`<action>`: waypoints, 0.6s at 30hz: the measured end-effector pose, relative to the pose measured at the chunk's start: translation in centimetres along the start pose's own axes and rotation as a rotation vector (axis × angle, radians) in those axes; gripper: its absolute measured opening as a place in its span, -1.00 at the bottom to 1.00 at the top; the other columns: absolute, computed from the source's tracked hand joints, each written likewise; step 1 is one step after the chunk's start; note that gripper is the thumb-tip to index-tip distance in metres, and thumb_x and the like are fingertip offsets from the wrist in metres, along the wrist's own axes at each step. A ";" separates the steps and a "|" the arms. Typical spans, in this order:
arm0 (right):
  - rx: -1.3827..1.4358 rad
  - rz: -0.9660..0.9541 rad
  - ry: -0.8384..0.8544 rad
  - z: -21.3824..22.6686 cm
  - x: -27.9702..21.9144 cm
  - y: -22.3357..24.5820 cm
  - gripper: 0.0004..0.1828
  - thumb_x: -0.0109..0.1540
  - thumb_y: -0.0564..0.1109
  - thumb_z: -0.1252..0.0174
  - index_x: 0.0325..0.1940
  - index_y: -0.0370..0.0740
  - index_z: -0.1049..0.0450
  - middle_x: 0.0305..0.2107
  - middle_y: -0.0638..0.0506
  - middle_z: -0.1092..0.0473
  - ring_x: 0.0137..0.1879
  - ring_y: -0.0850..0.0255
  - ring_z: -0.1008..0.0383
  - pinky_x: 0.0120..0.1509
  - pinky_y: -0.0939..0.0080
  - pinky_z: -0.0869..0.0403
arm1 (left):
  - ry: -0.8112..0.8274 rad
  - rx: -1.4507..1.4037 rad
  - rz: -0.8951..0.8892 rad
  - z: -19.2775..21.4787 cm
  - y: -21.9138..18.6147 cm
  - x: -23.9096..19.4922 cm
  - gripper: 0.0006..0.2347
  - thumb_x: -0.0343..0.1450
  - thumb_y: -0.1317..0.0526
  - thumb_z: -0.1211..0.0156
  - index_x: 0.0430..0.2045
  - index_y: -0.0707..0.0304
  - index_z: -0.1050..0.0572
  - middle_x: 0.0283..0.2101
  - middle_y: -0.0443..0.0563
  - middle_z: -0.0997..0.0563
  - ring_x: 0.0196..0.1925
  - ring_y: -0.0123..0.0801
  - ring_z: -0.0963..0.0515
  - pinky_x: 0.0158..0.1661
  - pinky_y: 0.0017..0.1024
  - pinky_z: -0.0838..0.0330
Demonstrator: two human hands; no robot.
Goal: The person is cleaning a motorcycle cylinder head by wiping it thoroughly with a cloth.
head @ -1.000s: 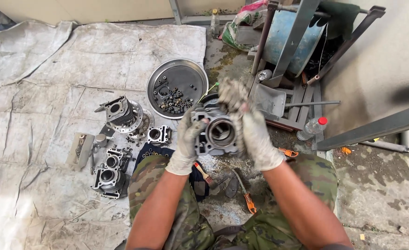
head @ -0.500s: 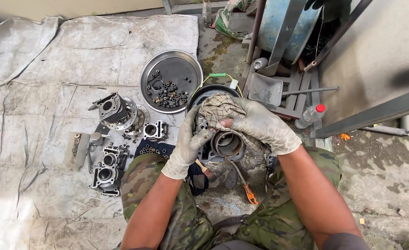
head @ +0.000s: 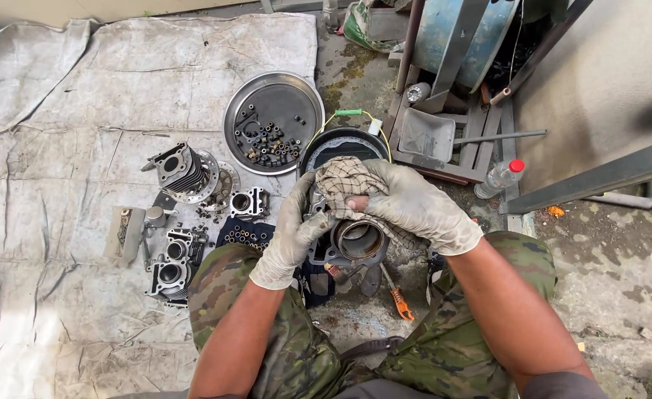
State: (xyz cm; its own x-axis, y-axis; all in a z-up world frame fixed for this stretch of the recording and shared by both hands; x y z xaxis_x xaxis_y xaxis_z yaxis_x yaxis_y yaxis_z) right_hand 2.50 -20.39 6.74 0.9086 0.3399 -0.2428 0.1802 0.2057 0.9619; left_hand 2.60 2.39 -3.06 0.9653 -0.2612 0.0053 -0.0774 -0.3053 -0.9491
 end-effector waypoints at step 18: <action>0.809 0.052 -0.272 -2.5 2.0 -5.4 -0.31 0.29 0.05 -0.20 0.41 -0.30 -0.20 0.10 -0.18 -0.50 0.25 0.13 -0.52 0.30 0.10 -0.50 | -0.155 0.211 -0.179 -2.1 -5.9 -0.4 -0.29 0.23 0.31 -0.57 0.26 0.42 -0.27 0.10 0.26 -0.56 0.12 -0.21 -0.57 0.16 -0.23 -0.52</action>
State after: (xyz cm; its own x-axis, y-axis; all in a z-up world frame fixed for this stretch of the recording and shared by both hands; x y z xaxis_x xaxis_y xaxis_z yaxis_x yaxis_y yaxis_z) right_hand 2.44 -18.53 0.72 0.9632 0.0773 -0.2573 0.2557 -0.5580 0.7895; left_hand 2.14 2.39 3.18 0.9866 -0.0731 0.1457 0.1351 -0.1330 -0.9819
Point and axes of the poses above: each hand's wrist, its own x-axis towards the middle knuckle, its own z-axis out of the back of the hand, y = z × x, the point moved 3 cm from there along x, towards the middle knuckle
